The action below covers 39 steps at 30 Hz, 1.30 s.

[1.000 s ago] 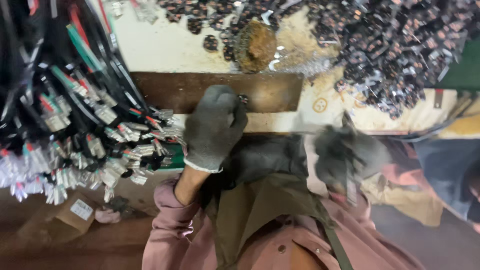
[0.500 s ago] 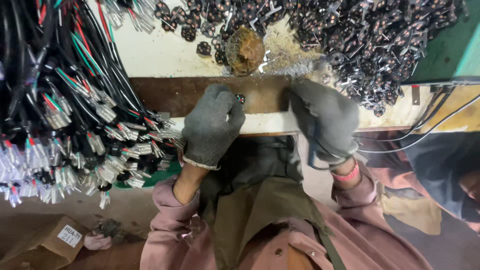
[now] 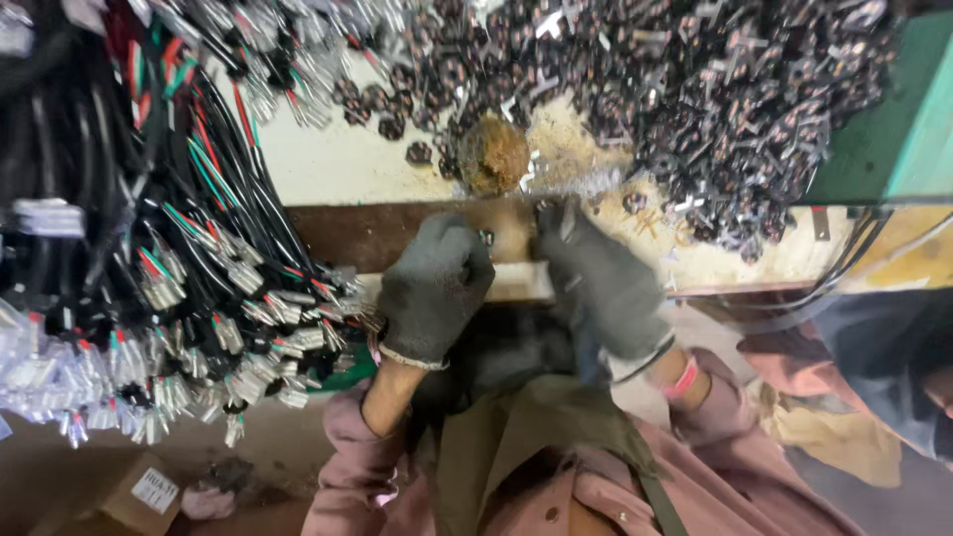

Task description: The person solders electrical wires at a workbench, holding a wire connector in one gloved hand and a soldering iron in the other, applying solder to wire joints and setting finished wired connectors aside with a pile of completed assemblies on the bench.

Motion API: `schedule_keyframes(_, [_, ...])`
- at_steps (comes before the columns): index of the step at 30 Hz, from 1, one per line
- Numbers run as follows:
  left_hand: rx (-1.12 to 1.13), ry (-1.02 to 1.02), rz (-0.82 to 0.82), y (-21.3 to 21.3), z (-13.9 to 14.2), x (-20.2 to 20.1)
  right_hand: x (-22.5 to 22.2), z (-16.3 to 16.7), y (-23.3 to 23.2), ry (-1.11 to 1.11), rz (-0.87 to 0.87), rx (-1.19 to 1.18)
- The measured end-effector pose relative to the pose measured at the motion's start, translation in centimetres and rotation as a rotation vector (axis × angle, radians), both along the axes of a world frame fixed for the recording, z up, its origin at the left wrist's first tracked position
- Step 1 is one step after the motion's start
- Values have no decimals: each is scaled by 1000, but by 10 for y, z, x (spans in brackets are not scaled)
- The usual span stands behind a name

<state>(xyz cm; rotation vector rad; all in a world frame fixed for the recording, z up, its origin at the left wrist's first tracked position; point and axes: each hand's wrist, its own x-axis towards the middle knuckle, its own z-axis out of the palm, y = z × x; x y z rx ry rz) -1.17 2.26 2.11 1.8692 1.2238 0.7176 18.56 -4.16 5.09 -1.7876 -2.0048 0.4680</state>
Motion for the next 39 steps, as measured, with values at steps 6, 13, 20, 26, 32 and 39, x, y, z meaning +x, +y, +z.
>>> schedule_keyframes(6, [0, 105, -21, -8, 1, 5, 31, -23, -54, 409, -387, 108])
schedule_keyframes(13, [-56, 124, -197, -20, -12, 38, 23, -73, -75, 412, -366, 126])
schedule_keyframes(20, [15, 116, -175, -32, -19, 26, 16, -54, -38, 196, -138, -1])
schedule_keyframes(26, [239, 367, -18, -42, 8, -7, 4, -57, -32, 475, -423, 133])
schedule_keyframes(32, [438, 503, -61, 31, 74, 46, 0, -58, -35, 1055, -654, 171])
schedule_keyframes(39, [676, 421, 3, 60, 95, 108, -9, -48, -36, 852, -544, 178])
